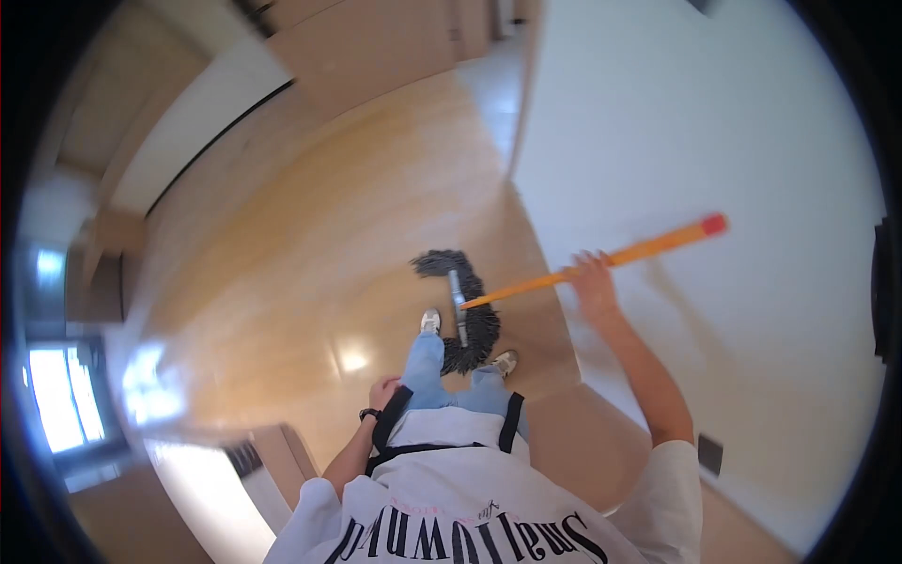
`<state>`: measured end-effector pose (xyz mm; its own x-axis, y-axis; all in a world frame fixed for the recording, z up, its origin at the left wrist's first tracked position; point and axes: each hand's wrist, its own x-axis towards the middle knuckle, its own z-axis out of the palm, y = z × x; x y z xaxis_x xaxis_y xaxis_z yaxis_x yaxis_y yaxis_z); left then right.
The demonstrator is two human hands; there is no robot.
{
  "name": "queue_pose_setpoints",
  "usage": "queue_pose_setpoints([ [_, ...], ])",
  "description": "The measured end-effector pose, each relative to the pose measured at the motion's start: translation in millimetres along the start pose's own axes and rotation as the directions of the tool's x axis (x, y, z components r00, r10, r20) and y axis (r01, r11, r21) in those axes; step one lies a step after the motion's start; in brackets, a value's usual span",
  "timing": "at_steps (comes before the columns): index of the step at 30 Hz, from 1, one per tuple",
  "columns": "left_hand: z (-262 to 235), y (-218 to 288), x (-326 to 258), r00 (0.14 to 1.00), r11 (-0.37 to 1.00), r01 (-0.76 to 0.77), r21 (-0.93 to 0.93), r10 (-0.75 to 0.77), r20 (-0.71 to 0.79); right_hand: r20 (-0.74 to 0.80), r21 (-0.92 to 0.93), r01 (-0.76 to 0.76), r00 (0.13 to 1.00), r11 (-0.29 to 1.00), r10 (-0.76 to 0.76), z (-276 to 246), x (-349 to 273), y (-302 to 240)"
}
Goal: The person uses a mop to sweep a wooden floor in a bedroom, moves into a bathroom to mop around the toilet and shower area, and uses a squeegee to wipe water from the glass shower wall.
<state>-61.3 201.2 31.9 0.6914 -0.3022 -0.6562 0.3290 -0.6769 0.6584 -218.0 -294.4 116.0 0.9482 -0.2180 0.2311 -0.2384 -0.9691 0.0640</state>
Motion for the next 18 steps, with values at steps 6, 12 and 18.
queue_pose_setpoints([
  [6,-43,-122,-107,0.914,0.988,0.117,0.104,-0.066,-0.399,0.818,-0.12,0.073,0.572,0.99,0.057,39,-5,-7],
  [12,-36,-183,-89,0.852,0.942,0.258,-0.215,-0.326,-0.409,0.984,0.006,-0.298,0.173,0.954,0.048,98,-110,77],
  [18,-89,-210,-133,0.722,0.781,0.27,-0.563,-0.552,-0.418,0.891,0.454,-0.572,0.283,0.683,-0.356,-98,115,-176],
])
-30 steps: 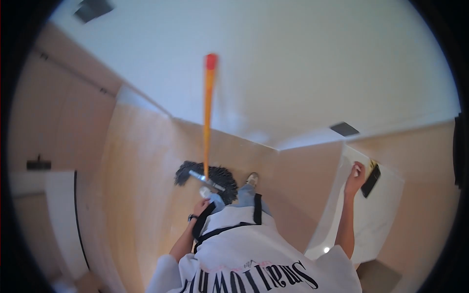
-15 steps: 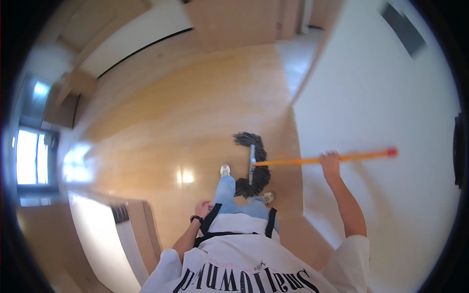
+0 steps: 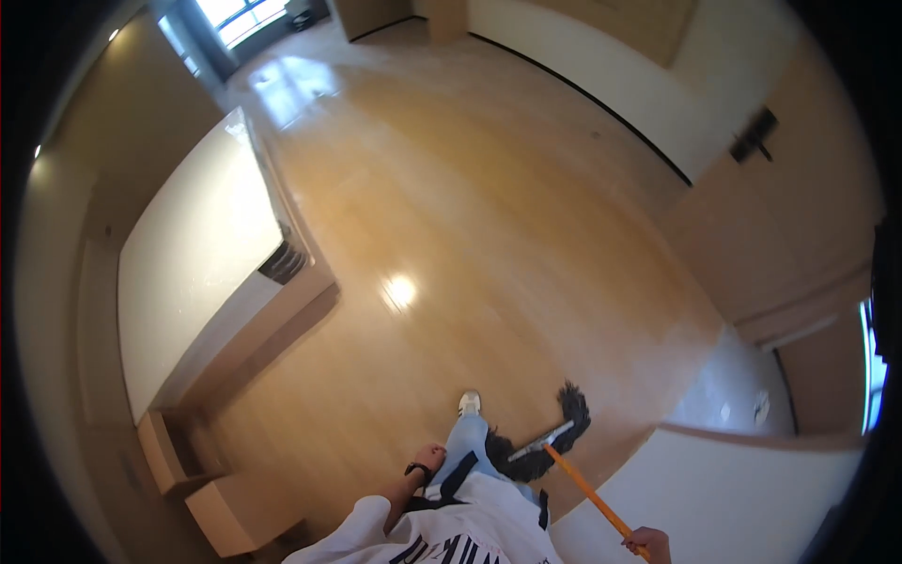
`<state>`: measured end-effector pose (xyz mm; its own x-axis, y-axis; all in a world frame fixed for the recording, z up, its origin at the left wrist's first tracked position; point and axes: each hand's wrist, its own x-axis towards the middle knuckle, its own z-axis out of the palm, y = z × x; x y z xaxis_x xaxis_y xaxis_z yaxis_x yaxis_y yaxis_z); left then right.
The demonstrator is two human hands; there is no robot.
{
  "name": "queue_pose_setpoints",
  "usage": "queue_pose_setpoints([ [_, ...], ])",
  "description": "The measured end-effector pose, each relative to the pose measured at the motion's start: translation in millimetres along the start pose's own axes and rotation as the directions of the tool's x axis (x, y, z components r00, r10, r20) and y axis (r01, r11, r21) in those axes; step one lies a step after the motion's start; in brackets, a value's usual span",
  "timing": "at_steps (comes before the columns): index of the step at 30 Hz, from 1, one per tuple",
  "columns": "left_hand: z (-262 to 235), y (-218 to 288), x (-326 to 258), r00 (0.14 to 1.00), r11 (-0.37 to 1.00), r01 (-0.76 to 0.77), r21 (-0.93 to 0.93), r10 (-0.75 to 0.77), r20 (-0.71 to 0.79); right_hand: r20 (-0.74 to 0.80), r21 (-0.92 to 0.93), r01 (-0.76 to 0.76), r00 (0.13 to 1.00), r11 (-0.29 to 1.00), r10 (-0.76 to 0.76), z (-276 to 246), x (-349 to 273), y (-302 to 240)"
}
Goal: The person uses a mop to sweep a wooden floor in a bedroom, moves into a bathroom to mop around the toilet and shower area, and uses a squeegee to wipe water from the glass shower wall.
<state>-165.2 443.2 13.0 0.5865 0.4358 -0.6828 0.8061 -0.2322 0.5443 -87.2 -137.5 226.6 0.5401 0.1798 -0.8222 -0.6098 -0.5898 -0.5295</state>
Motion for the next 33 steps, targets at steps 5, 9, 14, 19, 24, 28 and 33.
queue_pose_setpoints([
  [5,10,17,36,1.0,0.994,-0.006,-0.108,0.006,0.008,0.202,-0.402,0.329,0.942,0.854,-0.268,-15,8,-219],
  [9,-8,57,28,0.988,0.966,0.152,-0.207,-0.157,-0.006,0.32,-0.291,0.381,0.903,0.878,-0.286,-11,24,-327],
  [14,-17,98,53,0.996,0.981,0.013,-0.194,-0.029,-0.08,0.396,-0.457,0.476,0.865,0.752,-0.307,-2,42,-431],
  [19,-15,98,65,0.991,0.968,0.104,-0.23,-0.121,-0.058,0.362,-0.266,0.402,0.884,0.876,-0.296,20,92,-479],
  [24,-4,96,70,0.982,0.968,0.124,-0.219,-0.151,-0.112,0.347,0.081,0.242,0.902,0.967,-0.255,24,164,-482],
  [28,14,82,29,0.917,0.912,0.272,-0.307,-0.343,-0.205,0.399,0.117,0.004,0.916,0.993,-0.05,26,270,-433],
  [33,51,112,36,0.795,0.834,0.319,-0.45,-0.494,-0.352,0.508,-0.076,0.262,0.841,0.962,-0.189,-43,400,-258],
])
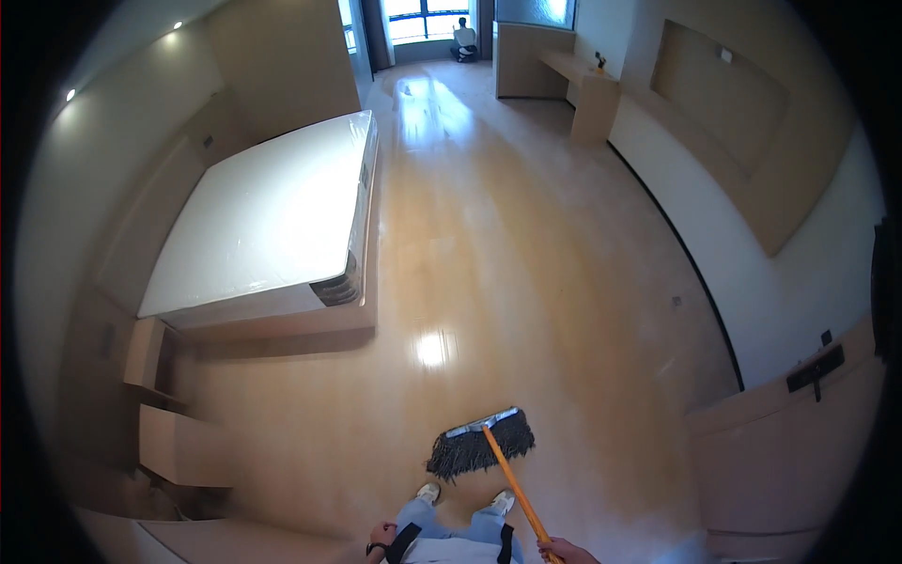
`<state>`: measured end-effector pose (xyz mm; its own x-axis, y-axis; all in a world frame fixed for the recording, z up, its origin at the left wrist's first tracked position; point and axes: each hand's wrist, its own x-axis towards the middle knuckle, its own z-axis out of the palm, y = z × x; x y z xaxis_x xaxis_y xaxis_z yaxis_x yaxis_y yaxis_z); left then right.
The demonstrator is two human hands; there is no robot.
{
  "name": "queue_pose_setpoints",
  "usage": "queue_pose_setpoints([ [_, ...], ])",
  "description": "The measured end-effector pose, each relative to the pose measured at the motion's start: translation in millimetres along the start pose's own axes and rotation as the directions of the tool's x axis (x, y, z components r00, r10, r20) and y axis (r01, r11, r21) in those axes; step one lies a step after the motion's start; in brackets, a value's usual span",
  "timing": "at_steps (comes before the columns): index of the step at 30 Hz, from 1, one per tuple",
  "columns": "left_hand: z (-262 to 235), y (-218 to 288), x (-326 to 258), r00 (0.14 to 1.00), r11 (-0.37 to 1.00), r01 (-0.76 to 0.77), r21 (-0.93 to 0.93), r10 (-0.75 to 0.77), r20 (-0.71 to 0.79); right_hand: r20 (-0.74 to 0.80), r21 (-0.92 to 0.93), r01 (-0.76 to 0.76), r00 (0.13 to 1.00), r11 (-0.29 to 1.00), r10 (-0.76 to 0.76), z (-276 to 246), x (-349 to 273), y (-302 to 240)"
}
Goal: The person uses a mop to sweep a wooden floor in a bedroom, moves into a bathroom to mop around the toilet and shower area, and uses a squeegee to wipe water from the glass shower wall.
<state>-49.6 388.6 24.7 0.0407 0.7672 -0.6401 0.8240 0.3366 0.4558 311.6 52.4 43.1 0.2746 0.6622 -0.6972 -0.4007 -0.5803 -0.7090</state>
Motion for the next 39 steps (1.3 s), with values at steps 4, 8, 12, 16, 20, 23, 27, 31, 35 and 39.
queue_pose_setpoints([
  [4,15,-20,4,0.978,0.987,-0.153,0.055,0.144,0.15,-0.054,0.1,-0.243,0.967,0.965,0.249,17,-70,-22],
  [8,10,22,-1,0.93,0.947,-0.228,0.226,0.143,0.339,-0.1,0.189,-0.344,0.925,0.92,0.367,21,-104,-2],
  [12,-23,47,-3,0.889,0.894,-0.258,0.366,0.072,0.452,-0.101,0.253,-0.387,0.901,0.886,0.423,25,-115,2],
  [16,-36,69,-1,0.859,0.855,-0.277,0.439,0.015,0.512,-0.081,0.277,-0.42,0.886,0.864,0.457,25,-110,-8],
  [20,-23,106,21,0.821,0.845,-0.322,0.426,0.025,0.571,-0.067,0.236,-0.456,0.874,0.858,0.482,25,-91,-38],
  [23,-34,114,39,0.808,0.868,-0.326,0.374,0.05,0.587,-0.013,0.16,-0.485,0.87,0.86,0.493,30,-47,-78],
  [27,-13,178,99,0.782,0.875,-0.428,0.225,0.233,0.578,0.134,0.182,-0.361,0.931,0.915,0.34,9,115,-190],
  [31,-56,317,113,0.739,0.869,-0.49,-0.061,0.452,0.499,0.191,0.237,-0.441,0.895,0.866,0.404,50,248,-376],
  [35,-51,410,168,0.706,0.894,-0.314,-0.321,0.446,0.55,0.243,0.223,-0.442,0.889,0.869,0.389,118,401,-486],
  [39,-74,571,189,0.518,0.785,0.465,-0.41,0.135,0.844,0.123,0.275,-0.281,0.959,0.92,0.256,166,506,-539],
])
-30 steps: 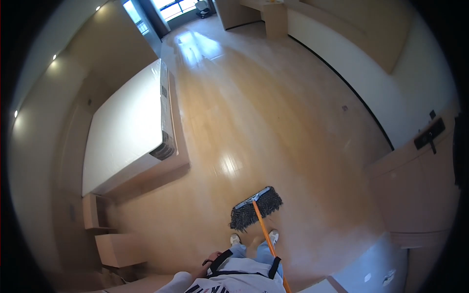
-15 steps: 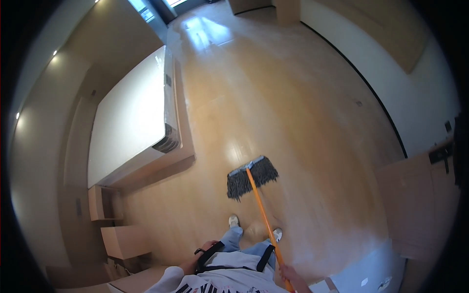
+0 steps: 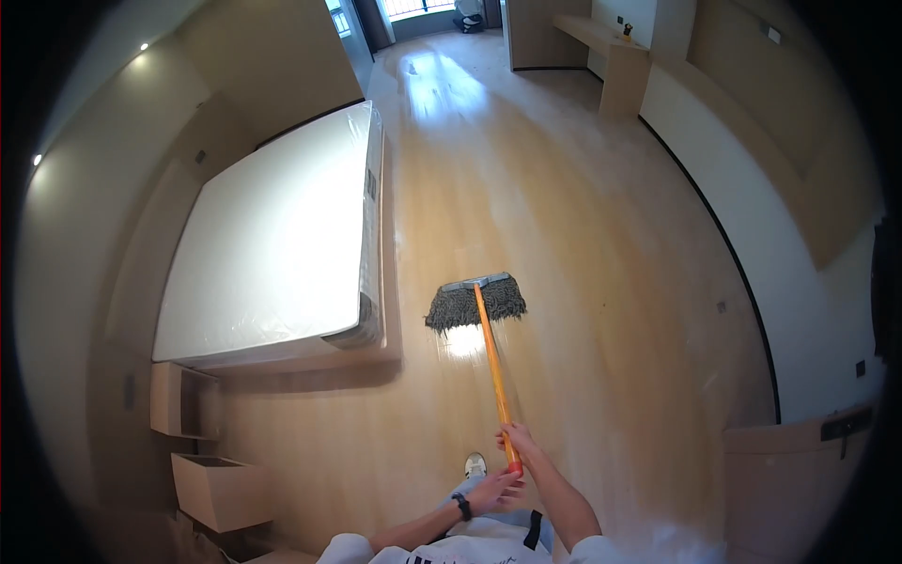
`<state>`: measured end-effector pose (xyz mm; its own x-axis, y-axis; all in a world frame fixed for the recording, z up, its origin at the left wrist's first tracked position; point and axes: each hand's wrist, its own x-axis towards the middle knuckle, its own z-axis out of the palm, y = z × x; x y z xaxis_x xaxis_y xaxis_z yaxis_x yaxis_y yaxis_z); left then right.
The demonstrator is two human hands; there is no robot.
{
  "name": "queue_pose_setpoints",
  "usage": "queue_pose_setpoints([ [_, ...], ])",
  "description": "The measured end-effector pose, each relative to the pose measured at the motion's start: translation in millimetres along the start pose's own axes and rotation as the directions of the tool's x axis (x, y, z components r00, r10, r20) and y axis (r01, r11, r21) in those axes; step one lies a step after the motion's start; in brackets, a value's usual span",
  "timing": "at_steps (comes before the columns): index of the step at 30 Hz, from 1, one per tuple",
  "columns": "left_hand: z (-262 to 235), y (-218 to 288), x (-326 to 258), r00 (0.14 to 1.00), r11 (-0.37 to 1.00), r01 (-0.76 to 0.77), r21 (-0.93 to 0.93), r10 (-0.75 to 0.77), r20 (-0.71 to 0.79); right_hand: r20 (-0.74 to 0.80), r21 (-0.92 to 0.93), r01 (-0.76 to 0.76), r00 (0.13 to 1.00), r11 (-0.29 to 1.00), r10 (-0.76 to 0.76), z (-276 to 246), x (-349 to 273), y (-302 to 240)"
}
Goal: The person uses a mop to sweep a wooden floor in a bedroom, moves into a bathroom to mop around the toilet and shower area, and uses a squeegee to wipe water from the glass shower wall.
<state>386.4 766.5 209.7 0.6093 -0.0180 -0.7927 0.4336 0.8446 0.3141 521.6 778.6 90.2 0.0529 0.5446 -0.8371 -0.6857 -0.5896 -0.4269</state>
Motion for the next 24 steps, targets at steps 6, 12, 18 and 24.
queue_pose_setpoints([
  [6,-14,87,59,0.993,0.914,0.037,-0.403,-0.078,-0.087,0.055,-0.043,0.073,0.996,0.996,-0.071,9,13,-19],
  [12,-74,134,106,0.971,0.845,0.239,-0.477,-0.203,0.126,0.088,0.011,0.099,0.991,0.995,-0.1,39,77,-68],
  [18,-73,268,94,0.962,0.887,-0.009,-0.463,-0.118,-0.245,0.037,-0.11,0.107,0.994,0.988,-0.104,95,129,-176],
  [24,-94,442,113,0.957,0.903,-0.187,-0.388,0.078,-0.28,0.041,-0.291,0.144,0.99,0.946,-0.139,153,210,-331],
])
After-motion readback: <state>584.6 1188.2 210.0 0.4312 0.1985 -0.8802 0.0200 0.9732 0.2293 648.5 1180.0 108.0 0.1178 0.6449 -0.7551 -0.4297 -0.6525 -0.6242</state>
